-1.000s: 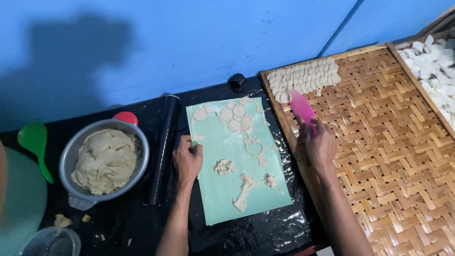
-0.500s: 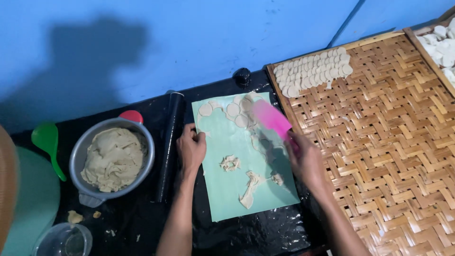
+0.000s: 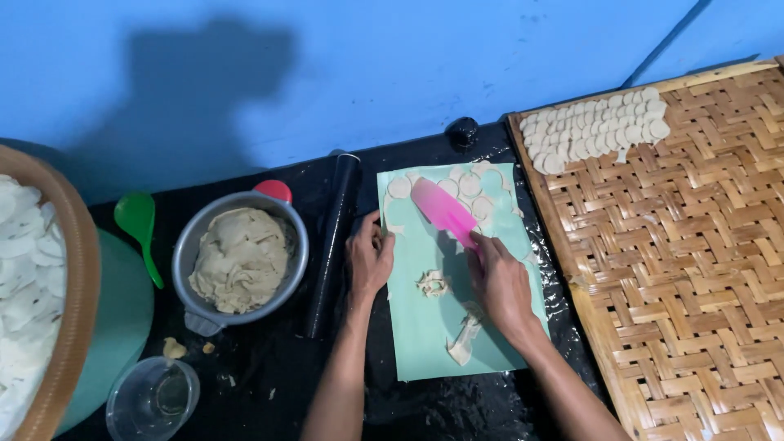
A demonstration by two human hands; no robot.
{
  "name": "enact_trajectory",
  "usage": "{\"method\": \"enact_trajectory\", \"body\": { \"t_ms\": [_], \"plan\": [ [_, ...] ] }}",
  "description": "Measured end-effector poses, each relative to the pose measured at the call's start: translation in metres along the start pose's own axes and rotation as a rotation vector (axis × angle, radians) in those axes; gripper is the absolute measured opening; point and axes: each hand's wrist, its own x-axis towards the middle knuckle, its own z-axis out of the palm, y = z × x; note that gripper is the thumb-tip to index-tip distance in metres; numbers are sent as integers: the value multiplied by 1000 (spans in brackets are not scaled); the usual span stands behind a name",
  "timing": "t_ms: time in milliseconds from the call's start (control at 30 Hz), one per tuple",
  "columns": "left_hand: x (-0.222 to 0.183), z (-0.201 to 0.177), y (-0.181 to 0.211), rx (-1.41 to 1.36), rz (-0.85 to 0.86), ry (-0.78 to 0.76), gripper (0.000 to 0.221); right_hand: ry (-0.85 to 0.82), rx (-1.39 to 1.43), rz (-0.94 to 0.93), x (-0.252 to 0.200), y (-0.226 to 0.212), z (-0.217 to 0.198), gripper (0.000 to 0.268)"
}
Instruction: Cutting small dough circles from a sheet and rolling them out using a pipe-like tool for food production.
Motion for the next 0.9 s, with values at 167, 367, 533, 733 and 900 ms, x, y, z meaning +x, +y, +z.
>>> {"method": "enact_trajectory", "body": {
  "t_ms": [167, 367, 533, 733, 900],
  "plan": [
    [1, -7, 10, 34, 51, -71, 56, -30, -35, 46, 2, -2, 1, 34],
    [-1, -11, 19, 88, -15, -161, 79, 25, 33, 31, -9, 4, -2, 34],
    [0, -9, 24, 131, 14, -187, 90, 4, 23, 74, -4, 4, -5, 33],
    [0, -9, 20, 186, -28, -198, 93, 29, -42, 1, 5, 8, 7, 32],
    [-2, -6, 15, 124, -10, -196, 93, -1, -65, 0, 15, 12, 19, 32]
  ]
}}
